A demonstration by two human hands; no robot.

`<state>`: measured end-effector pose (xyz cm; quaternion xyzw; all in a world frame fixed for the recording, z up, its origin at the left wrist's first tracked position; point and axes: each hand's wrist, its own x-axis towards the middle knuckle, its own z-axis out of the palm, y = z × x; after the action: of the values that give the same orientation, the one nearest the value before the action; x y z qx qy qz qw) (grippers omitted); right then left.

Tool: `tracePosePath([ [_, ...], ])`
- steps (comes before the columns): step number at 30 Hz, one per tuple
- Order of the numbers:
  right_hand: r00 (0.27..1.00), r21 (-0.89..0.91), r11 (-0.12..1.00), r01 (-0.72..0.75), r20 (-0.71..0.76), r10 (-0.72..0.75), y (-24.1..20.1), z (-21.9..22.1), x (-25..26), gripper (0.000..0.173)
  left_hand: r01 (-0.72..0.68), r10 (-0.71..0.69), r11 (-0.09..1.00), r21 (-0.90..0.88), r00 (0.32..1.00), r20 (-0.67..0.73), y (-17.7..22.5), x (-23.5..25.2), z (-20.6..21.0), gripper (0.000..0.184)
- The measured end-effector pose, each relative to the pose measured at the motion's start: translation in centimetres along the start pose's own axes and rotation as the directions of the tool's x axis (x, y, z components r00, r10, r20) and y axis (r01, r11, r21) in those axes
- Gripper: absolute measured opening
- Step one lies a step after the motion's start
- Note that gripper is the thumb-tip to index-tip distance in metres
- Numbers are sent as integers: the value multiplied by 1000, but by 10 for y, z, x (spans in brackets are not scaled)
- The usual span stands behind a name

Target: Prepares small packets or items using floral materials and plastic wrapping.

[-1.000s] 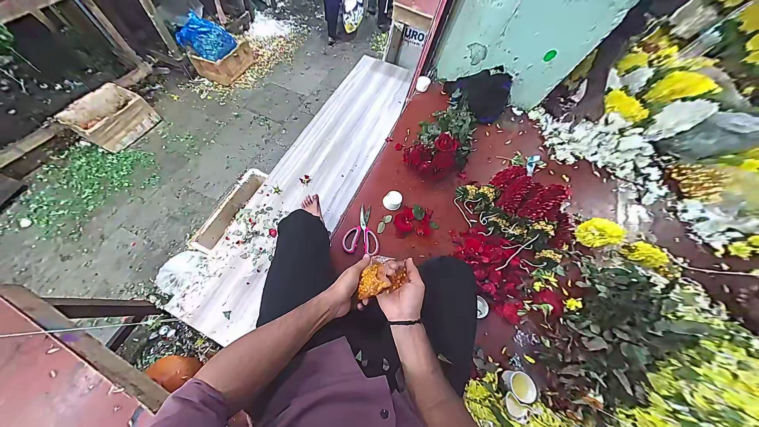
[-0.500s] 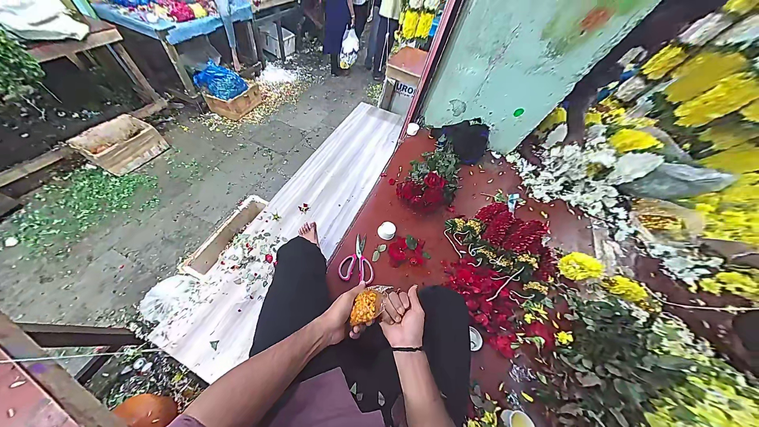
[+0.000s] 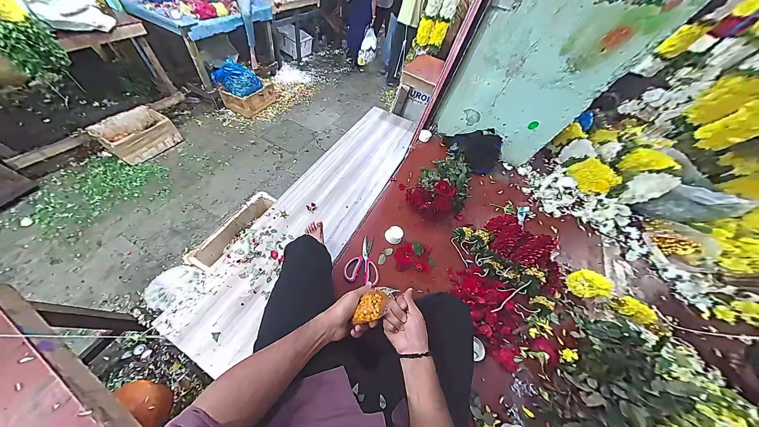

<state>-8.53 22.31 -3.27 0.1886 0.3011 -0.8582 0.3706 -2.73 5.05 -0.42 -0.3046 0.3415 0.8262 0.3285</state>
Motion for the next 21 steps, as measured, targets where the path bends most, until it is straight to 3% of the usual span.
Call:
tracePosePath([
  [4,1000,28,1000,-8,15,8,1,-2,0,59,-2,2,1000,-7,1000,3,2,-1,-4,72],
  [10,997,-117,993,33,-60,-40,2,5,-1,62,4,-9,997,76,998,64,2,-1,-4,74],
  [14,975,-184,982,32,-209,-71,4,13,-4,57,42,-34,985,166,998,-55,1,0,3,61],
  [21,999,-89,995,40,-31,-43,4,8,-3,59,24,6,965,262,994,-112,-2,0,6,60],
])
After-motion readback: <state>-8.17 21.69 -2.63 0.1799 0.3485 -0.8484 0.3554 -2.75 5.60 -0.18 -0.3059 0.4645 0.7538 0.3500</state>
